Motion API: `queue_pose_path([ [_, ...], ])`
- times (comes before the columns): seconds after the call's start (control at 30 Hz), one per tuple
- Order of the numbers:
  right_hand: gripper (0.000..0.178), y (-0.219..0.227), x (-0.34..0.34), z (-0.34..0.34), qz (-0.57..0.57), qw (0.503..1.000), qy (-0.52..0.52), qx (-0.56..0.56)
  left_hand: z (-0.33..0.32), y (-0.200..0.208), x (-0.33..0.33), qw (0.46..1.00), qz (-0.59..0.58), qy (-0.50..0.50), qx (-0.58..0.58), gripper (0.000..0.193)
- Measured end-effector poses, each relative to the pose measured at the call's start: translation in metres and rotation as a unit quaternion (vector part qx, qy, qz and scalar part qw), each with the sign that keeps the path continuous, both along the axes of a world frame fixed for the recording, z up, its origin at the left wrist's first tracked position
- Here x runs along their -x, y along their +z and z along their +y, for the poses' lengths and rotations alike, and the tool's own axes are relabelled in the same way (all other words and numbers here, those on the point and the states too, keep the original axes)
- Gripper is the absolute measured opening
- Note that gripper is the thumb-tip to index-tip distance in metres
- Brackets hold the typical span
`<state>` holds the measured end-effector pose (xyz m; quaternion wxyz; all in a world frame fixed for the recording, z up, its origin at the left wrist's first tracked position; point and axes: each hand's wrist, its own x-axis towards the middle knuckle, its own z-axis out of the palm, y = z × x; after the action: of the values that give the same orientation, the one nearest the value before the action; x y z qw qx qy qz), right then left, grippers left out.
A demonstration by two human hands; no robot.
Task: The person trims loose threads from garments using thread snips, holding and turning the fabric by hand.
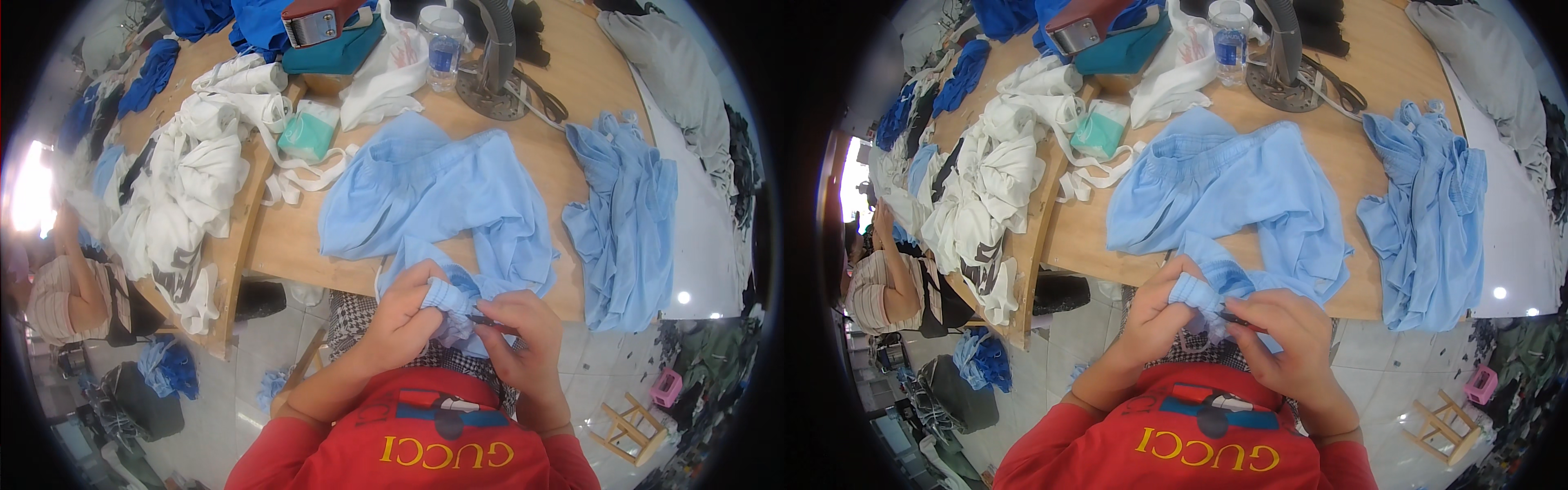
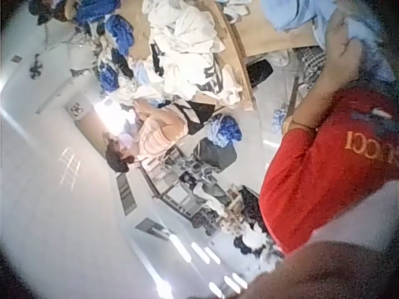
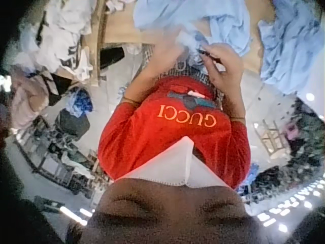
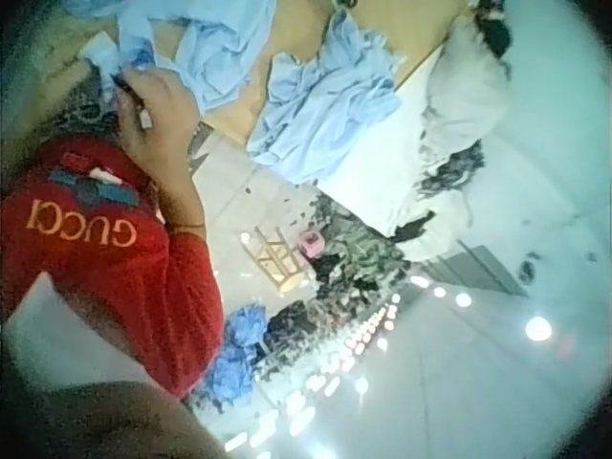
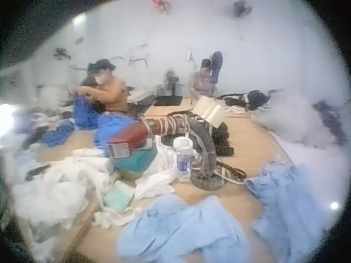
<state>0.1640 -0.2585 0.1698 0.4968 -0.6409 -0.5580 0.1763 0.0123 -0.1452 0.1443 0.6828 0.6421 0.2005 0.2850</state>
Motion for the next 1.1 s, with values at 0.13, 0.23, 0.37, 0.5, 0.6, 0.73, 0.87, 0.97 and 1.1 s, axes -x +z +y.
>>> queue_pose_path([
  [0.13, 0.031, 0.002, -0.001, 0.0, -0.006, 1.0, -0.002, 0.006, 0.0, 0.0, 0.0, 1.0, 0.0, 0.004, -0.027, 0.017],
  [0.23, 0.03, 0.002, -0.001, -0.001, -0.034, 0.999, -0.001, 0.007, 0.0, -0.001, 0.0, 0.999, 0.005, 0.005, -0.044, 0.017],
  [0.37, 0.03, 0.001, 0.0, 0.0, -0.033, 0.999, -0.004, 0.007, 0.0, -0.001, 0.0, 0.999, 0.007, 0.004, -0.051, 0.016],
  [0.5, 0.03, -0.003, 0.001, -0.001, 0.084, 0.996, 0.007, 0.009, -0.002, 0.006, -0.001, 0.999, 0.008, -0.008, 0.047, 0.018],
  [0.6, 0.03, -0.011, 0.001, -0.005, 0.187, 0.982, 0.032, 0.018, -0.002, 0.007, -0.002, 0.992, -0.004, -0.036, 0.122, 0.018],
  [0.73, 0.029, -0.033, 0.003, -0.01, 0.337, 0.941, 0.003, -0.025, -0.006, 0.0, -0.004, 0.994, -0.009, -0.036, 0.101, 0.018],
  [0.87, 0.03, -0.022, -0.009, -0.004, 0.447, 0.884, -0.117, -0.07, -0.011, -0.012, -0.001, 0.999, -0.006, -0.033, 0.037, 0.019],
  [0.97, 0.029, -0.024, -0.008, -0.012, 0.294, 0.953, -0.051, -0.06, -0.013, -0.017, -0.004, 0.994, -0.033, -0.017, 0.1, 0.02],
  [1.1, 0.028, 0.001, 0.002, -0.005, 0.065, 0.996, -0.011, 0.061, -0.007, -0.005, -0.006, 0.999, 0.008, 0.0, 0.039, 0.018],
])
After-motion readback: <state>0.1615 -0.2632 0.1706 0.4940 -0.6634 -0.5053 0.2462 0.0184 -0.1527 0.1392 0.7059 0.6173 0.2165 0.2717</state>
